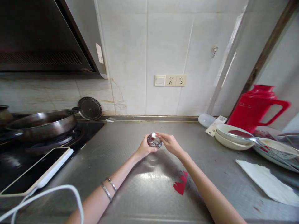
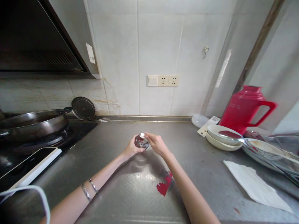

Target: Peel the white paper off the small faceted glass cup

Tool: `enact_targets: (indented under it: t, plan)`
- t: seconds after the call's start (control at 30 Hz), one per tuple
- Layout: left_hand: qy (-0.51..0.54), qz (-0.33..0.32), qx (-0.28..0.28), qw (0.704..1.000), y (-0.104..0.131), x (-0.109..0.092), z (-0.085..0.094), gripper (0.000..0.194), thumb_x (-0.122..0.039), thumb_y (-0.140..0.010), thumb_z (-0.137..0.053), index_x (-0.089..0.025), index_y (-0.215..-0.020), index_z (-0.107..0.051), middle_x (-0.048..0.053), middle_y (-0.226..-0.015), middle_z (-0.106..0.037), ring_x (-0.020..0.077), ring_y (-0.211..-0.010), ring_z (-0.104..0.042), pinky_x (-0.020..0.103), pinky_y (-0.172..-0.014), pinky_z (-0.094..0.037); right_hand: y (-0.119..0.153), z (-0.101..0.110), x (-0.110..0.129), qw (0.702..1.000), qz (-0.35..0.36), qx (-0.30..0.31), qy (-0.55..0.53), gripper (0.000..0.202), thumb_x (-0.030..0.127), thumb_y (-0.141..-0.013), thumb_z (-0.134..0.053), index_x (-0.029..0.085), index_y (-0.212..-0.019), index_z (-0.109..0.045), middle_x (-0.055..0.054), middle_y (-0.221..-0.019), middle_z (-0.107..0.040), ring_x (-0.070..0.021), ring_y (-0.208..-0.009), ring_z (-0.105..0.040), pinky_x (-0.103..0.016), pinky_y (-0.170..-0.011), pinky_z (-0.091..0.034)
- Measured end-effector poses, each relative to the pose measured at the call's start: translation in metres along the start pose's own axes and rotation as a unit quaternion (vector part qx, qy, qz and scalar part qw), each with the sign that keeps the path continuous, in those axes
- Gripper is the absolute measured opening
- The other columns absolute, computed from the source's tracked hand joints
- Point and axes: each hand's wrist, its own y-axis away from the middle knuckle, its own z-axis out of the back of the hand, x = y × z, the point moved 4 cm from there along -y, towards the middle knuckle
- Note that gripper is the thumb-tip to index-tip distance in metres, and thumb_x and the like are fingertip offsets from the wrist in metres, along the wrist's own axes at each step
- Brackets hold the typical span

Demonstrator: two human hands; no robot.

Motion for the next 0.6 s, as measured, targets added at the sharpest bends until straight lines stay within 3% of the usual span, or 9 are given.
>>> enact_targets:
  t: [0.1, 0.27, 0.43, 0.6]
  plan:
    - [0.030, 0.002, -0.017, 0.999, -0.002, 0.000, 0.000, 0.071, -0.011, -0.041, -0.082, -0.016, -0.103, -0.049, 0.007, -0.104, -0.063, 0.0225, -0.096, -0.062, 0.038, -0.093, -0.042, 0.001, 0.009, 0.011, 0.995, 0.070, 0.021, 0.064, 0.029, 0.024, -0.094, -0.043, 0.021, -0.106, -0.069, -0.008, -0.118, -0.067, -0.0238, -0.124, -0.051, -0.041, -0.100, -0.047]
    - [0.057, -0.014, -0.056, 0.997, -0.006, 0.000, 0.005, 0.069, -0.013, -0.042, -0.084, -0.015, -0.102, -0.050, 0.009, -0.104, -0.062, 0.0226, -0.099, -0.061, 0.038, -0.094, -0.043, 0.002, 0.016, 0.027, 0.984, 0.124, 0.007, 0.131, 0.027, 0.020, -0.094, -0.044, 0.021, -0.109, -0.067, -0.009, -0.115, -0.068, -0.0241, -0.125, -0.050, -0.044, -0.100, -0.047]
    - [0.036, -0.027, -0.095, 0.994, -0.008, 0.001, 0.013, 0.072, -0.014, -0.043, -0.086, -0.016, -0.105, -0.049, 0.009, -0.103, -0.062, 0.0221, -0.098, -0.061, 0.038, -0.092, -0.045, 0.005, 0.009, 0.037, 0.968, 0.166, -0.006, 0.186, 0.026, 0.015, -0.093, -0.044, 0.019, -0.108, -0.065, -0.008, -0.113, -0.069, -0.0245, -0.124, -0.051, -0.051, -0.107, -0.038]
    - [0.029, -0.050, -0.088, 0.994, -0.010, 0.002, 0.015, 0.072, -0.019, -0.046, -0.086, -0.016, -0.107, -0.047, 0.011, -0.108, -0.061, 0.0216, -0.097, -0.061, 0.038, -0.090, -0.045, 0.008, 0.000, 0.050, 0.959, 0.197, -0.026, 0.203, 0.027, 0.010, -0.092, -0.042, 0.016, -0.109, -0.062, -0.010, -0.104, -0.072, -0.0211, -0.116, -0.059, -0.050, -0.110, -0.033]
